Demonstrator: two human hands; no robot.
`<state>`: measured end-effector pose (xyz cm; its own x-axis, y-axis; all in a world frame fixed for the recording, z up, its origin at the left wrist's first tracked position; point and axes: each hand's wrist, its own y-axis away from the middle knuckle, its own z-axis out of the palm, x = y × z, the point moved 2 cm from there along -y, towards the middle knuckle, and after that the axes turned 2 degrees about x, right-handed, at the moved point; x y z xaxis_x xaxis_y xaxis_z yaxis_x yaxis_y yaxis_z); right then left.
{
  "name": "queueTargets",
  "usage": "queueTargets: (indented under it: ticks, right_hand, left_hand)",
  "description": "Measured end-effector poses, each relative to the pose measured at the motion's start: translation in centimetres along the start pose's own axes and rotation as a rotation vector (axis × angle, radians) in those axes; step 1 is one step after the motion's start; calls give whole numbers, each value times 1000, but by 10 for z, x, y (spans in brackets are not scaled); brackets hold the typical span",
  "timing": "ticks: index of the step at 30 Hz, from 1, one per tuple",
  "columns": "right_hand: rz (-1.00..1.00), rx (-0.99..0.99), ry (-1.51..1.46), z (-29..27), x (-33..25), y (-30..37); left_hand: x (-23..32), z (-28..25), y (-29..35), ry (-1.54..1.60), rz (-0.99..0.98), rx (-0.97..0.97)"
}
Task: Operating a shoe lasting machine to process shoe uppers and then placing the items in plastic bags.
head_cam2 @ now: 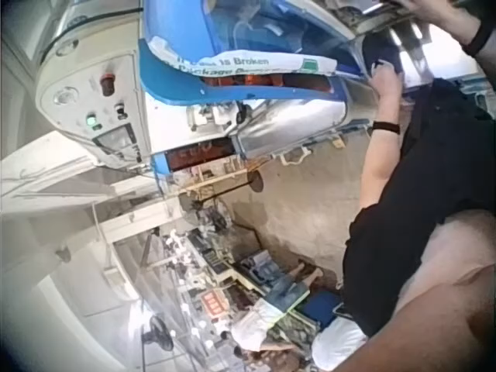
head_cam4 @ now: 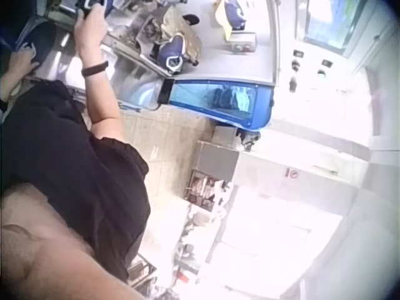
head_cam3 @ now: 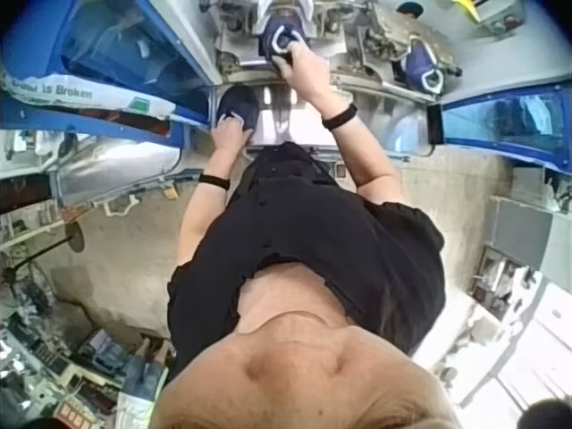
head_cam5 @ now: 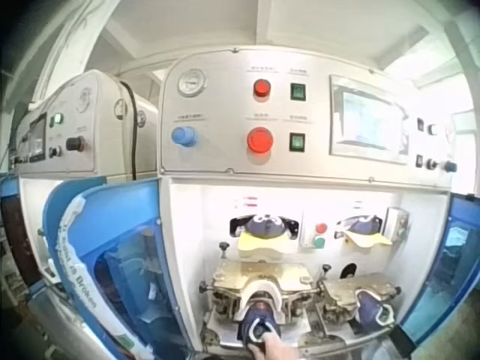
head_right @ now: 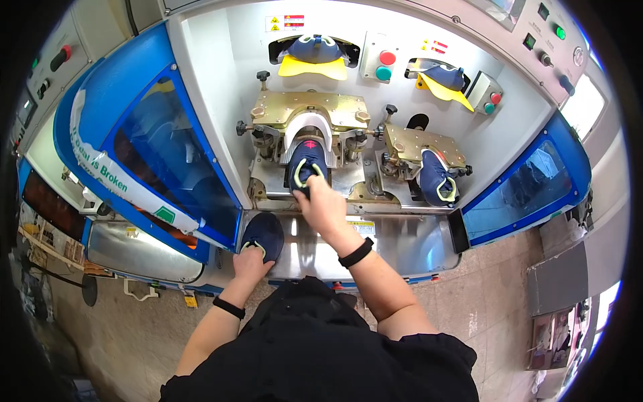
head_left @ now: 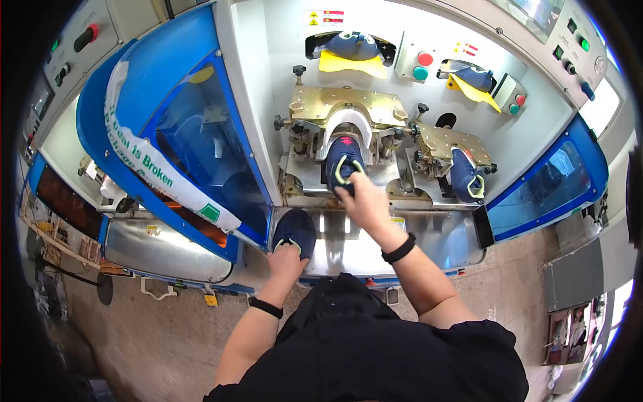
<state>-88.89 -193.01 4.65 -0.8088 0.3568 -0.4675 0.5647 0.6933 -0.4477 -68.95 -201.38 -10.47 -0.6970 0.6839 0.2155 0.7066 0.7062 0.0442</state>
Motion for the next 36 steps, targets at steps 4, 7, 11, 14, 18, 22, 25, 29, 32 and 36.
queueTargets:
  ticks: [4, 7, 11, 14, 18, 22, 25, 29, 32, 36]
  right_hand:
    - [-143, 172, -135, -73, -16, 13]
    - [-293, -84, -152, -83, -18, 73]
    - [-335, -276, -180, -34, 45, 124]
    - [-182, -537, 66, 7, 88, 146]
    - [-245, -443, 23, 35, 81, 143]
    - [-475, -18, -115, 0, 41, 63]
    - [-600, 300, 19, -51, 29, -70]
    - [-346, 333, 395, -85, 15, -236]
    - [-225, 191, 42, -80, 15, -275]
    - [-183, 189, 46, -66, 8, -258]
  left_hand:
    - [2, -4, -2, 6, -9, -11]
    - [2, -3, -2, -40, 20, -1]
    - [-6, -1, -1, 20, 83, 62]
    - [-11, -5, -2, 59, 125, -3]
    - [-6, -24, 5, 100, 127, -77]
    - [10, -64, 20, -14, 220, 62]
    - [27, -103, 19, 143, 377, 263]
    - [58, -137, 8, 318, 440, 279]
    - [77, -143, 10, 511, 494, 211]
    - [79, -129, 8, 906, 414, -9]
